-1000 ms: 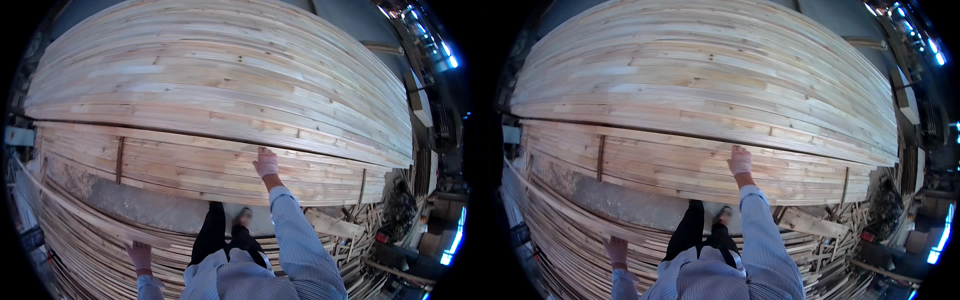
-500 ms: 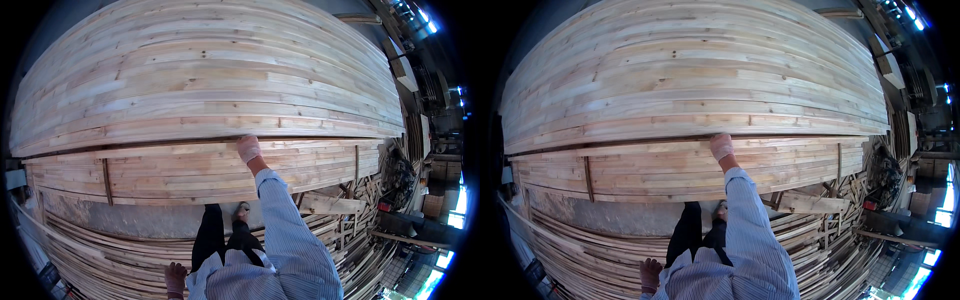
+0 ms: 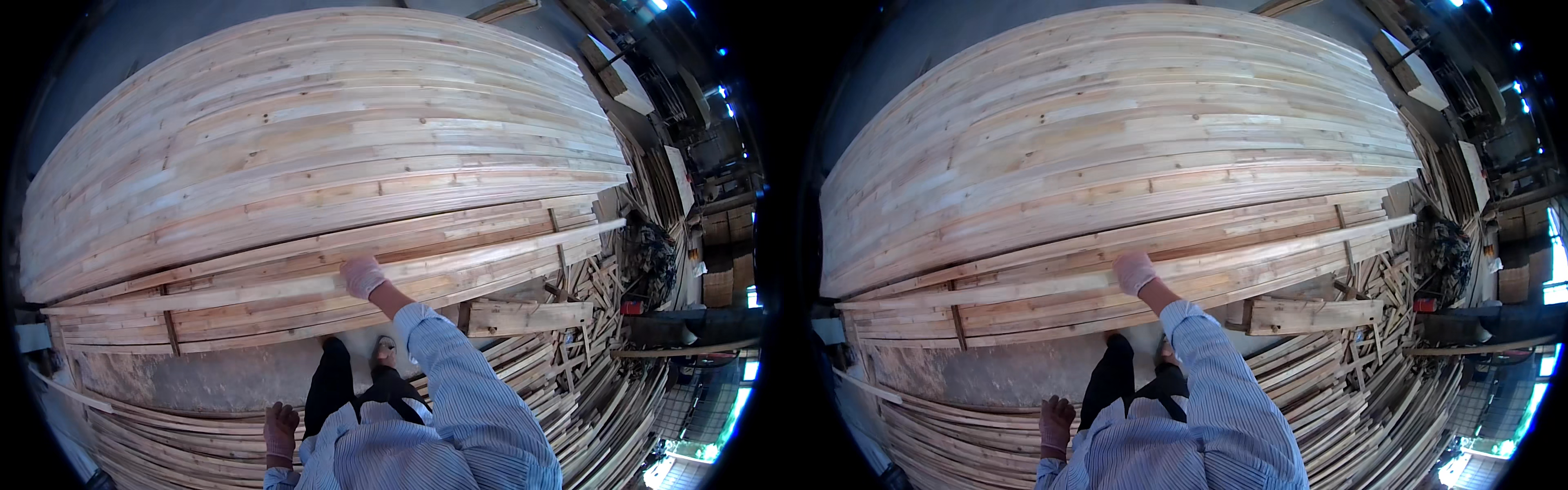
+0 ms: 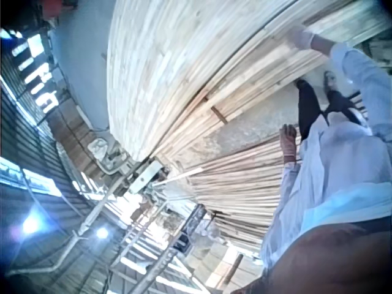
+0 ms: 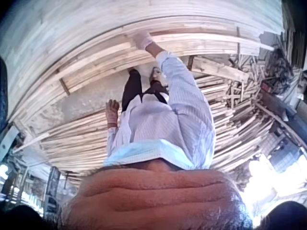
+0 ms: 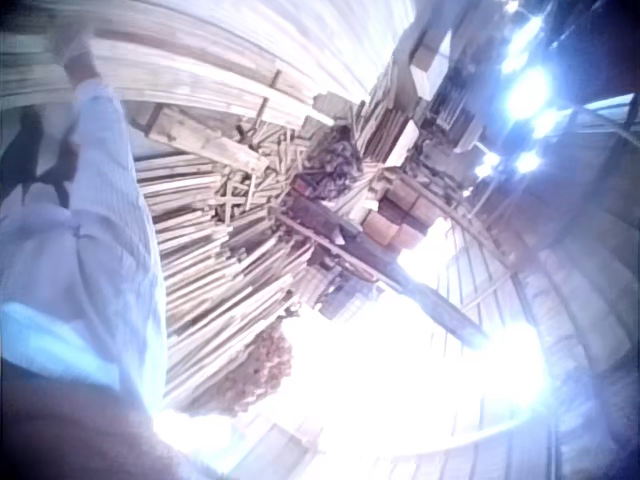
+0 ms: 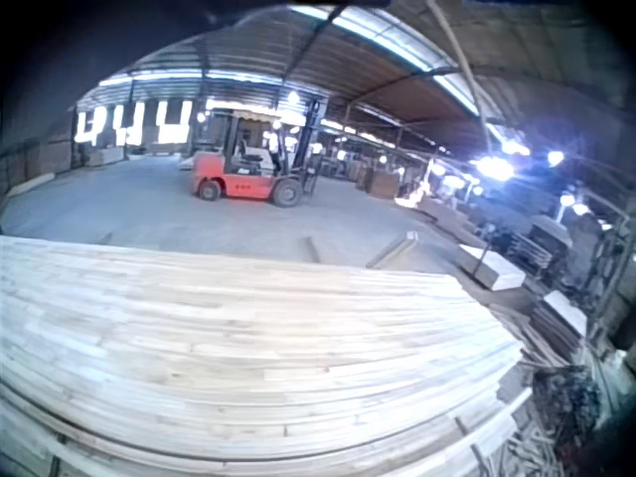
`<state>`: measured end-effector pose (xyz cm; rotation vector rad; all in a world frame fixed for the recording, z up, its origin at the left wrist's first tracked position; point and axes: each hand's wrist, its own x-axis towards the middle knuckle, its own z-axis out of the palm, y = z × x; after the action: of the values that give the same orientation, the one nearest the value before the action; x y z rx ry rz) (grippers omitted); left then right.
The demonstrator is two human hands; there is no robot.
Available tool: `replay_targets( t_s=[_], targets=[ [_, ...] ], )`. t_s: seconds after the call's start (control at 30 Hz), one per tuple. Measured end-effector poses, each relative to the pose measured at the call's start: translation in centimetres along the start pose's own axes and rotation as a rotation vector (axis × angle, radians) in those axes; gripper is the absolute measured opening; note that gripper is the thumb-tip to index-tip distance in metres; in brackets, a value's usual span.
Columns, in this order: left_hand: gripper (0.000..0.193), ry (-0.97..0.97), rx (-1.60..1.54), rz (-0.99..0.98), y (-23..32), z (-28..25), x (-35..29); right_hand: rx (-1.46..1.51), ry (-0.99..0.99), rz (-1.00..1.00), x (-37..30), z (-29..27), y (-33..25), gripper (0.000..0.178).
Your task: The person repeatedly picks up long wooden planks from a large stack and places them onto a separate pile on the floor. The action is performed continuously by hand, moving planks one at a time from the main stack to the new pile.
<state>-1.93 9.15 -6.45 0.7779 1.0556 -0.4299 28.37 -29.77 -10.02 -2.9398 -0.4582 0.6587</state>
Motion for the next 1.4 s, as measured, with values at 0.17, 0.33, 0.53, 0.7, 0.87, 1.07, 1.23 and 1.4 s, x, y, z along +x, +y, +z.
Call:
replay_targets(
  t_s=[0.17, 0.33, 0.53, 0.7, 0.87, 1.07, 1.23, 1.4],
  targets=[
    [0.032, -0.347, -0.085, -0.065, -2.9, 2.6, 2.3, 0.221, -0.016, -0.060, -7.6, 1.7, -4.1, 0.021],
    [0.022, -0.698, 0.670, 0.496, -6.8, 9.1, 3.9, 0.153, -0.095, -0.144, -16.0, 2.1, -9.4, 0.020],
    [0.039, -0.309, -0.489, -0.079, -10.2, 13.3, 4.6, 0.206, 0.028, -0.417, -24.7, 0.0, -10.8, 0.027],
    [0.029, -0.076, -0.479, 0.072, -12.9, 11.2, 5.8, 0.240, -0.009, -0.271, -35.1, 0.2, 0.2, 0.061],
    [0.023, -0.063, -0.507, 0.072, -11.7, 13.0, 3.8, -0.341, 0.032, -0.054, -51.2, 4.7, 15.1, 0.055],
    [0.023, -0.057, -0.467, 0.157, -14.0, 11.6, 5.0, -0.592, -0.163, 0.129, -54.8, 8.4, 21.0, 0.028],
    [0.023, -0.012, -0.445, 0.148, -14.4, 11.5, 4.1, -0.461, -0.286, 0.318, -53.2, 10.9, 21.2, 0.026],
    [0.031, -0.117, -0.461, 0.191, -14.1, 9.3, 3.6, -0.451, -0.255, 0.324, -53.0, 10.7, 22.4, 0.028]
  ],
)
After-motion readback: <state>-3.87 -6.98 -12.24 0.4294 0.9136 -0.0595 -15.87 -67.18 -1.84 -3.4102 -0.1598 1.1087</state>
